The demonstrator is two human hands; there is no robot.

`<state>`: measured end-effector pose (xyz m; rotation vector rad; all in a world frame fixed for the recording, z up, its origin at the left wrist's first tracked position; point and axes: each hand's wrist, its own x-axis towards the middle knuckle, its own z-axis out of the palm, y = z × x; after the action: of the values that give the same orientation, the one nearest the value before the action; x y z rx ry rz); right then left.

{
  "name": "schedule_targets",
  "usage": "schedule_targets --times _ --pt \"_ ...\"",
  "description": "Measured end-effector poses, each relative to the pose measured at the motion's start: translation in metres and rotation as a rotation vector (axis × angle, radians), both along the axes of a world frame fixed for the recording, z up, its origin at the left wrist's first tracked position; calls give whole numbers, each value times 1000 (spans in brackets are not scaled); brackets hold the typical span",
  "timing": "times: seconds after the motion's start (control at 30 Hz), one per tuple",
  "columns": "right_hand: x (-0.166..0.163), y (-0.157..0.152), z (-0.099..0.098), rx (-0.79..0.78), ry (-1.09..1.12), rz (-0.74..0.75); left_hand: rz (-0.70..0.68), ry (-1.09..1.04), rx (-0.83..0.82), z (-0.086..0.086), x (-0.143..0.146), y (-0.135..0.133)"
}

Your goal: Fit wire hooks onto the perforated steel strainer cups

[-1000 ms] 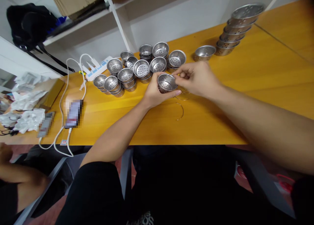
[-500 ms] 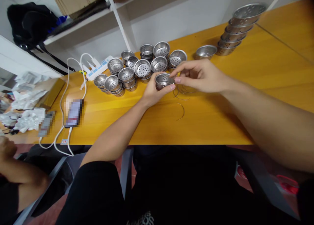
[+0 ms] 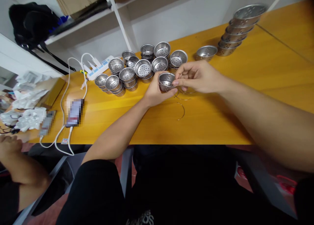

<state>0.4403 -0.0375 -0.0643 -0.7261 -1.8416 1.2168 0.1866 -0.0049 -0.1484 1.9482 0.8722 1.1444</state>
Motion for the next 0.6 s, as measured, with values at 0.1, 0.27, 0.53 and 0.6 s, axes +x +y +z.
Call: schedule_targets --times 0.1,0.27,0.53,0.6 --pt "1 2 -2 -7 -10 19 4 9 42 -2 0 0" --pt "0 1 -3 -37 -25 5 -11 26 65 -8 -3 3" --pt "-3 -2 -2 -14 -14 13 -2 31 66 -7 -3 1" --pt "-2 -2 -3 18 -25 -1 3 39 67 -8 -2 1"
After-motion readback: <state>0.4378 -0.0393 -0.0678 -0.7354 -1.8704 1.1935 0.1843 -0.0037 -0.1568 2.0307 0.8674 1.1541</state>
